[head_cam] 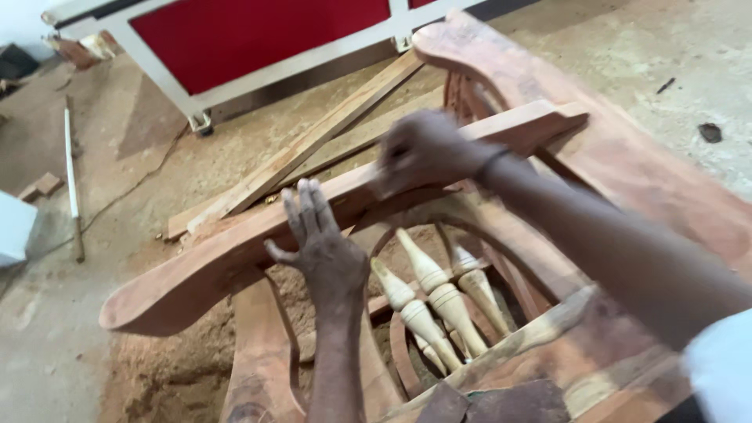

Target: The person sands the surface and edges of a wooden chair component using pieces of sandpaper, turning the piece to reach different areas.

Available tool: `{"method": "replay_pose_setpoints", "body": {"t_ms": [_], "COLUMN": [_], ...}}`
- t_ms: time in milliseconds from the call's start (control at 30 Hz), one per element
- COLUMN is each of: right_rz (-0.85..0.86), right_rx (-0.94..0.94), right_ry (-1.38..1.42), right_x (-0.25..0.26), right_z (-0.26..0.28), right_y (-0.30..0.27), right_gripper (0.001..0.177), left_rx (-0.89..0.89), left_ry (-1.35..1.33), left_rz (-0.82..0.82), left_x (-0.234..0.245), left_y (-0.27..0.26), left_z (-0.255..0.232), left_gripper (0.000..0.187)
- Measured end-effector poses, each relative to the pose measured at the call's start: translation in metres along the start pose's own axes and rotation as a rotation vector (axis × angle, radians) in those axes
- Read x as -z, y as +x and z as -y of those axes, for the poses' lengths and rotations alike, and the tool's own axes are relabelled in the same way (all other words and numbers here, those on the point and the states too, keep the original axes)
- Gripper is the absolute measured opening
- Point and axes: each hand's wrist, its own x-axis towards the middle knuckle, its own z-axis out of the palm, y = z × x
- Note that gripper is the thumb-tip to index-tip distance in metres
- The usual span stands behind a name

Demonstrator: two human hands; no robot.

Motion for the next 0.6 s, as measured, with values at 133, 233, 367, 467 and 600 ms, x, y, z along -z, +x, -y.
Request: {"method": "replay_pose_setpoints", "body": {"t_ms": [133,233,367,467,600], "right_rz": [-0.049,0.137,0.076,0.066,0.209], "right_rx": [0.035,-0.346,-0.437,-0.441,-0.454], "right_ry": [0.032,0.039,-0.011,0.042,-0.041], "right_x": [0.016,0.042,0.102,0.106,0.071], "right_z": [0.033,-0.002,-0.077,-0.082,-0.012], "right_y": [0.004,-0.028,-0.076,-0.076,-0.037], "right_gripper": [0.023,0.020,0.031,0.032,0.026], "left_rx": [0.011,0.029,-0.002,-0.017,0.009], "left_ry": [-0.040,-0.055,-0.017,-0.002,-0.001], "left_rz": [-0.004,0.039,-0.037,-0.048,0.009], "left_x": [0.006,0.006,-0.001,-0.006,-0.006], "left_y": [0.002,-0.003,0.001,0.004,-0.001], "left_z": [-0.006,-0.003,-0.002,0.001,-0.001], "left_gripper": [0.095,0.095,0.093,0.090,0.092]}}
